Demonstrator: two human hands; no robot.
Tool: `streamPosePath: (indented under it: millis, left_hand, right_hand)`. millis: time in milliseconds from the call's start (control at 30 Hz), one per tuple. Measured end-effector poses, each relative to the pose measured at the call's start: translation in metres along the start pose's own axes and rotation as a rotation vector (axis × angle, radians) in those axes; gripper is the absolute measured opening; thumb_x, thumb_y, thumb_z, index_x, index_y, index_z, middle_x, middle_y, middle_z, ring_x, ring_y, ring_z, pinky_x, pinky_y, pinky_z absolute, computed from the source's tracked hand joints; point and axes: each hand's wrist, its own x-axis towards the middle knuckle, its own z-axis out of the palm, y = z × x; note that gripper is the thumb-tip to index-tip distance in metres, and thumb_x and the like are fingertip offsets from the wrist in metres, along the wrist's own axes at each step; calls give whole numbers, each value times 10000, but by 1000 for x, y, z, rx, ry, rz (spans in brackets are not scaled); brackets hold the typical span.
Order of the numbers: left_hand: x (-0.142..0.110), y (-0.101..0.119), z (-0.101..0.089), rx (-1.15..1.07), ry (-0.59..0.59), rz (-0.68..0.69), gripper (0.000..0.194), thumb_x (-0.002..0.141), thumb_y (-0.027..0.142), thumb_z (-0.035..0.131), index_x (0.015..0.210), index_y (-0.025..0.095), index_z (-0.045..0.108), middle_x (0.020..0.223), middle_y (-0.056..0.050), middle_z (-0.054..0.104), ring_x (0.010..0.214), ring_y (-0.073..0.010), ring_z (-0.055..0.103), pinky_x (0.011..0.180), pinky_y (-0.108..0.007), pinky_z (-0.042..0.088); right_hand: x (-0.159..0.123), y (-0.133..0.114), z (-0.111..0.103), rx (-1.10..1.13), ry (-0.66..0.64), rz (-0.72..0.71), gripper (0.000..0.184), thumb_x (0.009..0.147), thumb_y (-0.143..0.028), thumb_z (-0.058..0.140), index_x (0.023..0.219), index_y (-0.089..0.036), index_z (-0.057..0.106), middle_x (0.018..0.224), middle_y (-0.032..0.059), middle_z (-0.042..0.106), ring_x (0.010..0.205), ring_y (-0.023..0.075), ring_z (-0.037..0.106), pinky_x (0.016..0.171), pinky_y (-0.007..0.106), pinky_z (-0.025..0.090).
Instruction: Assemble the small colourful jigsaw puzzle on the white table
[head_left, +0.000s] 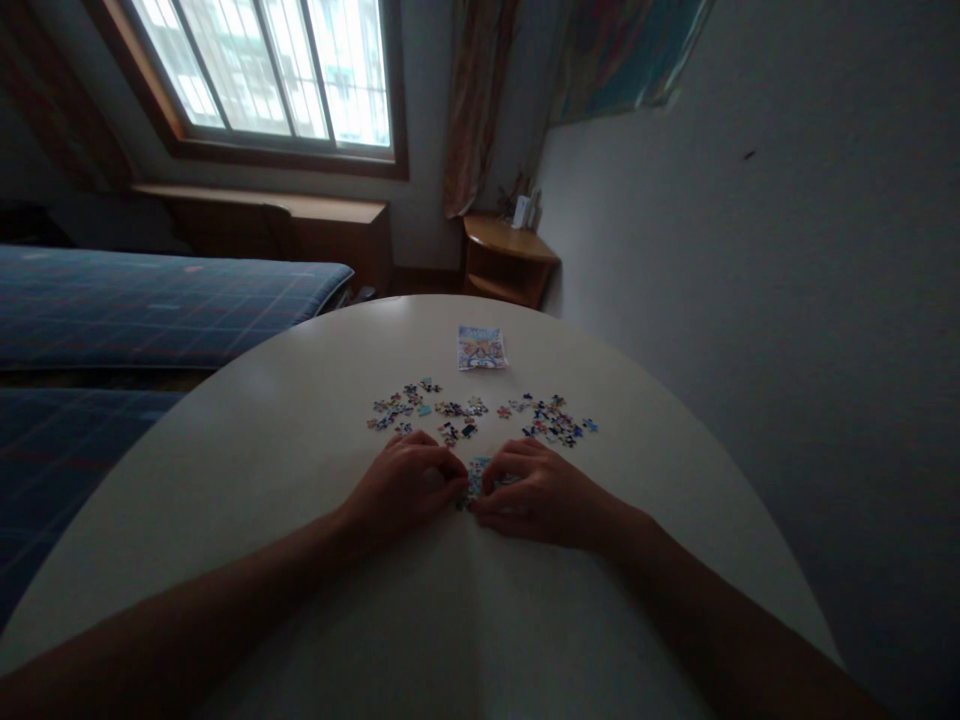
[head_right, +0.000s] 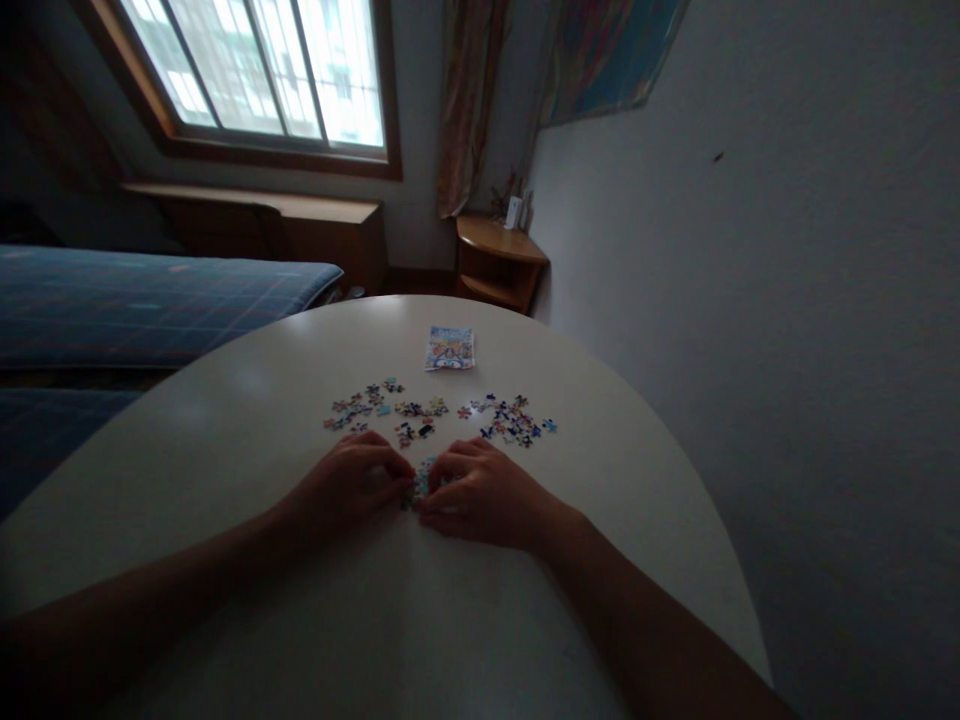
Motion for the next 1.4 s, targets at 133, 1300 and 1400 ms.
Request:
streamPosePath:
  millis: [133, 1300, 1400]
  left_hand:
    - [-1, -3, 2, 26, 20, 41, 112, 781, 162, 728, 839, 255, 752, 809, 5, 729, 883, -204, 627, 863, -376, 459]
    - [-5, 3, 3, 312, 75, 289, 62, 881, 195, 685, 860, 239, 724, 856, -1, 721, 875, -193, 582, 792, -317, 410]
    - [-5, 3, 2, 326, 59, 291, 44, 866, 198, 710, 869, 239, 725, 868, -1, 717, 879, -195, 578, 796, -324, 409]
  right_hand:
    - [1, -1, -1, 4, -12, 8, 112, 895, -350, 665, 923, -289, 755, 915, 10, 706, 857, 147, 601, 820, 314, 430]
    - [1, 0, 0, 111, -34, 64, 126, 866, -247, 661, 950, -271, 752, 1039, 27, 703, 934, 145, 634, 871, 314, 521]
    - [1, -2, 0, 105, -27, 70, 123, 869, -251, 654, 939, -270, 753, 1040, 26, 701, 930, 143, 634, 871, 309, 519]
